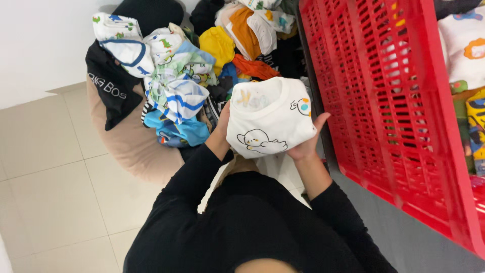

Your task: The person picks up several garments from a pile on a beanbag chair, folds each item individually on a desk, and places the folded clothes into a red plastic laundry basket.

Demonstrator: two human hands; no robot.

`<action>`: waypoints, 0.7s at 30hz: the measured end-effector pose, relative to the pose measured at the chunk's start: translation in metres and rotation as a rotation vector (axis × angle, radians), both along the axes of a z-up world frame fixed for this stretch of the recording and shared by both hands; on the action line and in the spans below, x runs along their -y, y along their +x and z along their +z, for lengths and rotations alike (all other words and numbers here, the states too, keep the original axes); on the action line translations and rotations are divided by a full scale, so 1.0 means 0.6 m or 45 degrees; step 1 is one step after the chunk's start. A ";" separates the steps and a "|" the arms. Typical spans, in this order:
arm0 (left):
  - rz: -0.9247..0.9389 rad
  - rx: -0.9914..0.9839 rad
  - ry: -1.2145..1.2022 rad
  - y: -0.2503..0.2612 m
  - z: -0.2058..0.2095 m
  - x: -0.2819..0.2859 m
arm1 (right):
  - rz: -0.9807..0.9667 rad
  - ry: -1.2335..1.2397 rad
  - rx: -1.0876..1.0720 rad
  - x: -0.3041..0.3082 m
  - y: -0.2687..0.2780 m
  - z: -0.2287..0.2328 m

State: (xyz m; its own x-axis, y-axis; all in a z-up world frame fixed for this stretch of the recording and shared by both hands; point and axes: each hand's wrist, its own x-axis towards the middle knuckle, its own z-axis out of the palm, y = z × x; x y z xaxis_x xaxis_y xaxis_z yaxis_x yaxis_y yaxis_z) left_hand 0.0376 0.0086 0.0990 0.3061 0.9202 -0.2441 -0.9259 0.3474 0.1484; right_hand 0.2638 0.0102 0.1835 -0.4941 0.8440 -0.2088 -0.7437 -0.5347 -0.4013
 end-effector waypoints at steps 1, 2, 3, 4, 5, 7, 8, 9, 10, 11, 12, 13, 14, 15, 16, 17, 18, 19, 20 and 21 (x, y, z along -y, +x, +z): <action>0.001 -0.012 -0.013 0.011 0.027 0.020 | 0.009 0.042 0.038 0.019 0.018 0.023; -0.029 0.006 0.035 0.020 0.054 0.036 | 0.012 0.093 0.073 0.038 0.037 0.040; -0.059 0.025 0.082 0.030 0.077 0.059 | 0.014 0.145 0.109 0.057 0.058 0.050; -0.089 0.050 0.122 0.049 0.094 0.087 | 0.046 0.138 0.138 0.082 0.085 0.055; -0.077 0.011 0.223 0.067 0.106 0.113 | 0.076 0.130 0.168 0.107 0.114 0.055; -0.066 -0.070 0.425 0.100 0.130 0.158 | 0.105 0.137 0.177 0.157 0.173 0.044; -0.093 -0.112 0.472 0.123 0.141 0.187 | 0.107 0.143 0.161 0.189 0.207 0.034; -0.121 -0.153 0.520 0.145 0.155 0.215 | 0.109 0.149 0.145 0.220 0.242 0.024; -0.157 -0.189 0.566 0.170 0.171 0.240 | 0.167 0.166 0.224 0.253 0.279 0.015; -0.226 -0.428 0.664 0.193 0.188 0.262 | 0.225 0.183 0.304 0.284 0.318 0.006; -0.302 -0.663 0.765 0.213 0.206 0.284 | 0.274 0.196 0.385 0.319 0.359 -0.001; -0.375 -0.899 0.868 0.239 0.226 0.303 | 0.219 0.194 0.419 0.354 0.402 -0.006; -0.408 -1.141 0.994 0.270 0.248 0.322 | 0.154 0.189 0.454 0.388 0.445 -0.007; -0.434 -1.382 1.124 0.299 0.272 0.342 | 0.090 0.185 0.489 0.419 0.489 -0.003; -0.457 -1.618 1.266 0.332 0.295 0.357 | -0.022 0.171 0.597 0.447 0.536 0.007; -0.441 -1.666 1.385 0.373 0.316 0.368 | -0.133 0.155 0.703 0.474 0.582 0.022; -0.423 -1.707 1.510 0.417 0.335 0.375 | -0.250 0.133 0.809 0.499 0.623 0.040; -0.401 -1.742 1.637 0.461 0.350 0.381 | -0.359 0.122 0.888 0.520 0.658 0.060; -0.156 -1.941 1.814 0.506 0.362 0.386 | -0.473 0.109 0.966 0.537 0.690 0.079; 0.121 -2.117 1.978 0.553 0.370 0.390 | -0.587 0.093 1.044 0.554 0.720 0.098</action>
State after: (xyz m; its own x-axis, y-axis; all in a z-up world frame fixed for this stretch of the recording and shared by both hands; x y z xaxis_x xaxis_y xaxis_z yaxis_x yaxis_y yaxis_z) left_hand 0.3694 -0.2256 0.3207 0.6158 0.5867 0.5260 0.2545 -0.7798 0.5719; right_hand 0.6959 -0.3225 0.2422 0.1696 0.9443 -0.2820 -0.3465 -0.2107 -0.9141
